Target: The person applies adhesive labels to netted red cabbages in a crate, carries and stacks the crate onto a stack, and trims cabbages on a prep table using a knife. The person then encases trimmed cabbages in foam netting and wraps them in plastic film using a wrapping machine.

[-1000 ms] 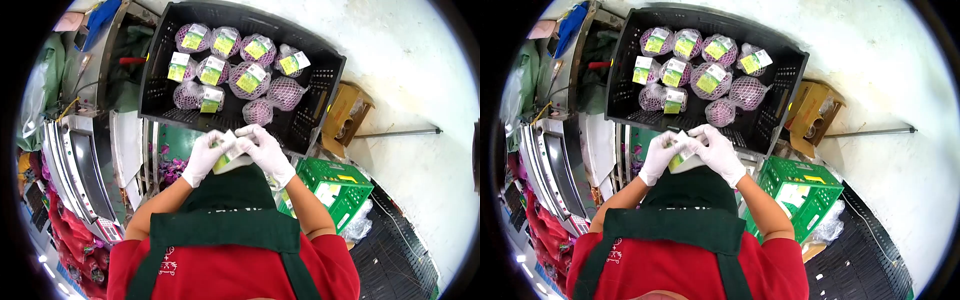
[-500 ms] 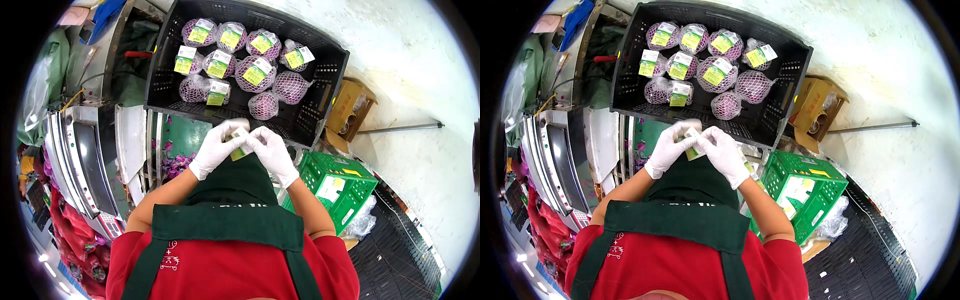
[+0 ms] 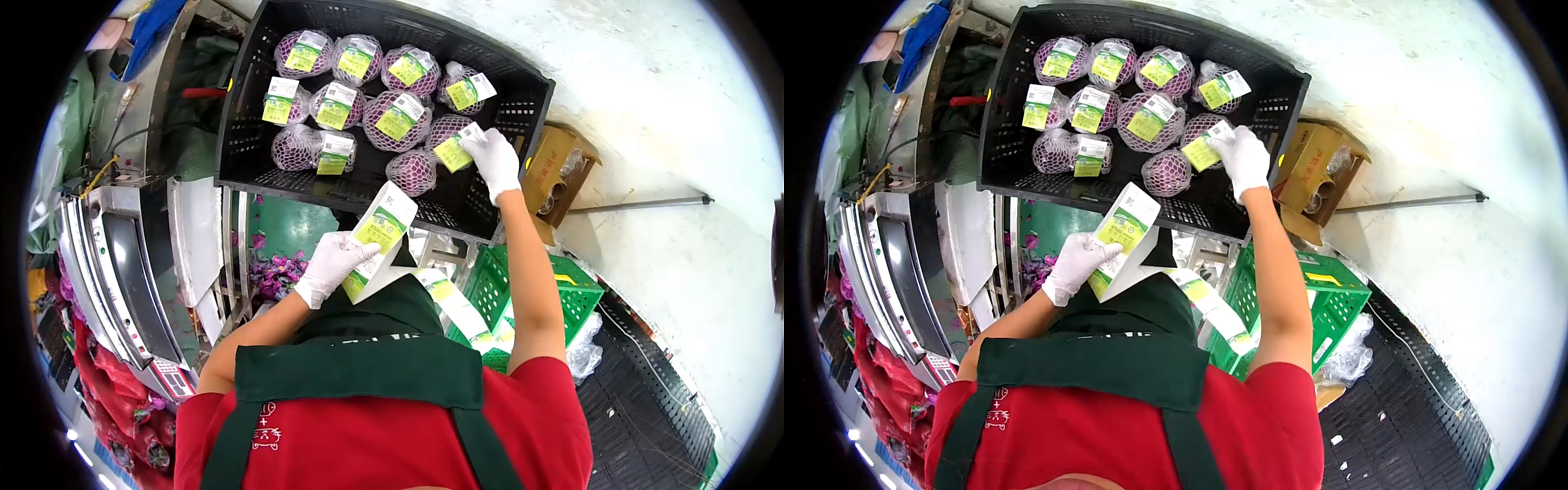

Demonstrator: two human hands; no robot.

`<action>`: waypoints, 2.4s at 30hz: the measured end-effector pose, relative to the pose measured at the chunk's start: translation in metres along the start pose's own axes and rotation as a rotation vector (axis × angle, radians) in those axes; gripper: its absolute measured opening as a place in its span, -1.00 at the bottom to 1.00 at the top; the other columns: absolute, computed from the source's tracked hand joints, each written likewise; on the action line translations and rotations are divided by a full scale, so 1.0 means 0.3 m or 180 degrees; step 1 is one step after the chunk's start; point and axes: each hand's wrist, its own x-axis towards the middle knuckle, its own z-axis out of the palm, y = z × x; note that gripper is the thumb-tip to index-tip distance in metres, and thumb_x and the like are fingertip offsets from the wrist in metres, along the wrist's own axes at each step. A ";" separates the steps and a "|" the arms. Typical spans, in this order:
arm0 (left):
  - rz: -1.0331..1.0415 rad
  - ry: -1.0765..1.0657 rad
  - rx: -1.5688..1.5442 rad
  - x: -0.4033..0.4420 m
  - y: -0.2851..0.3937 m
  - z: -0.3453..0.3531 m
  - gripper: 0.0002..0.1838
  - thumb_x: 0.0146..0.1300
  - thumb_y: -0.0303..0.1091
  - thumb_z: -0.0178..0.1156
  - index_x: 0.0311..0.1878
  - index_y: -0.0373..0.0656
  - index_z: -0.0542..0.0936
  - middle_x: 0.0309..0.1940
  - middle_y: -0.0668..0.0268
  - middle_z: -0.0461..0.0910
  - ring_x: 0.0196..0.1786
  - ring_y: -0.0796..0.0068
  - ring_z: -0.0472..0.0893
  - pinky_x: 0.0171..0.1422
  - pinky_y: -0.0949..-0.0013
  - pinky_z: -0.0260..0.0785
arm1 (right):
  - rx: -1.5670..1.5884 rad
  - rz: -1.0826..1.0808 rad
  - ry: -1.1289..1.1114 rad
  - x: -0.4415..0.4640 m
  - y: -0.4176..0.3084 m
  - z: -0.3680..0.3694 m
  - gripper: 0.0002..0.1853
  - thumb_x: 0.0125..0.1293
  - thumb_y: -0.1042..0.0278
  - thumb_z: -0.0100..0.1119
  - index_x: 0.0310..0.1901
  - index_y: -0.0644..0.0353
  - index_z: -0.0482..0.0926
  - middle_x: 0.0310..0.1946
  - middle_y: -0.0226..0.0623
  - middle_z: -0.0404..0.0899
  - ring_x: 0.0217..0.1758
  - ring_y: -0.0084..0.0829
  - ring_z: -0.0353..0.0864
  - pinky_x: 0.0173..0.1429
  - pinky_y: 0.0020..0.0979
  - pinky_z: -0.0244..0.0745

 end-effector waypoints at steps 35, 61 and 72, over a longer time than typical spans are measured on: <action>-0.0192 0.0210 -0.0346 -0.113 -0.043 -0.116 -0.75 0.21 -0.41 0.34 -0.14 -0.40 0.65 -0.29 0.22 0.71 -0.33 0.58 0.67 -0.32 0.53 0.53 | -0.0305 -0.0013 -0.0510 -0.164 -0.110 0.307 -0.47 0.06 -0.05 0.38 -0.21 0.29 0.47 -0.32 0.09 0.63 -0.23 0.03 0.65 -0.15 -0.09 0.52; 0.1124 -0.0460 -0.0465 -0.156 0.068 0.006 -0.63 0.31 -0.40 0.23 0.15 -0.33 0.54 0.01 0.26 0.63 0.05 0.52 0.58 0.21 0.43 0.39 | 0.3960 0.0605 -0.1057 -0.807 -0.449 0.000 -0.67 0.40 0.25 0.18 0.06 0.30 0.58 -0.10 -0.39 0.64 -0.08 -0.63 0.56 0.06 -0.51 0.48; 0.1249 -0.0166 0.0220 -0.033 -0.005 0.366 -0.82 0.38 -0.42 0.12 -0.08 -0.29 0.62 -0.26 0.34 0.67 -0.21 0.62 0.62 -0.10 0.52 0.45 | 0.2555 0.0367 -0.1798 -1.034 -0.025 0.361 -0.56 0.48 0.07 -0.14 0.06 0.27 0.55 -0.21 0.09 0.62 -0.10 -0.01 0.61 0.06 -0.20 0.45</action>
